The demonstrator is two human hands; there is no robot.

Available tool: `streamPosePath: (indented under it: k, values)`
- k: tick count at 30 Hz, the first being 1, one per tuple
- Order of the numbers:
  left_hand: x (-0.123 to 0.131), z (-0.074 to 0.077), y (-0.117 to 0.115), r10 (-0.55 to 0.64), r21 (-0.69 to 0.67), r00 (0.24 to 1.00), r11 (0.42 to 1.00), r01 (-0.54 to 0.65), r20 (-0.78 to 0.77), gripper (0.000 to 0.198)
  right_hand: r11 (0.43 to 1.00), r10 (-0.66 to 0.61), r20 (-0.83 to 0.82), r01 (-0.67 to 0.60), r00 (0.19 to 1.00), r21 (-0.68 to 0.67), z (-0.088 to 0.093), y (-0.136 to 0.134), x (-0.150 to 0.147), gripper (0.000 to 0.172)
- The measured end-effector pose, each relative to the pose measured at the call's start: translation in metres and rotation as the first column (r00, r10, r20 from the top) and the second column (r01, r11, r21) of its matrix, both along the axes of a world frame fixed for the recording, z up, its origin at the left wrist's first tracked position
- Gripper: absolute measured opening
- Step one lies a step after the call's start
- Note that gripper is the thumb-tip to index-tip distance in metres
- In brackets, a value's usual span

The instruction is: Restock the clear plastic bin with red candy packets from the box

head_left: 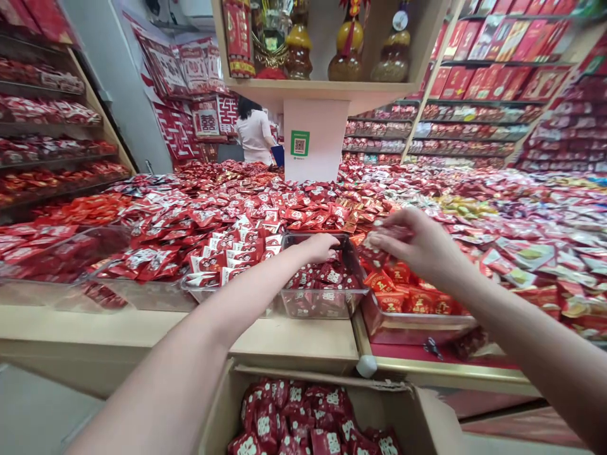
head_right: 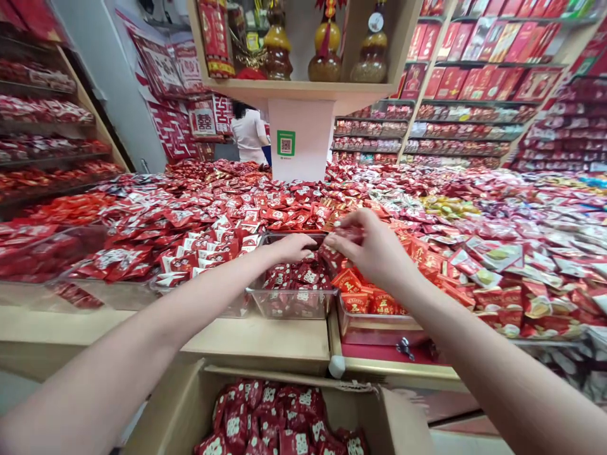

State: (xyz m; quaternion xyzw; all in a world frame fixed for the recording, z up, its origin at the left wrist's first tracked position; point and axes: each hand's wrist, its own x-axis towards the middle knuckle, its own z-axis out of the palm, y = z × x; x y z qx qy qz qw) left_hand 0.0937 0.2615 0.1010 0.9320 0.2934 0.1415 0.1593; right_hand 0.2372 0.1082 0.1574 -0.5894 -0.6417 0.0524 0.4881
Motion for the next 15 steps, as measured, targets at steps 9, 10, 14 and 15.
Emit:
streamPosePath:
  k: [9,10,14,15]
  values:
    - [0.015,-0.051,0.037,0.027,0.032,0.995,0.999,-0.024,-0.095,0.024,0.910,0.230,0.750,0.137,0.620,-0.392,-0.013,0.120,-0.030,0.009]
    - [0.014,-0.053,0.039,0.043,0.028,0.995,0.999,-0.041,-0.092,0.024,0.890,0.267,0.765,0.154,0.586,-0.429,-0.019,0.129,-0.035,0.007]
    - [0.014,-0.057,0.043,0.075,-0.005,0.994,0.997,-0.075,-0.078,0.031,0.770,0.375,0.732,0.250,0.568,-0.588,-0.044,0.156,-0.045,0.009]
    - [0.015,-0.057,0.043,0.081,-0.015,0.994,0.996,-0.083,-0.072,0.034,0.753,0.380,0.716,0.254,0.585,-0.607,-0.049,0.162,-0.045,0.010]
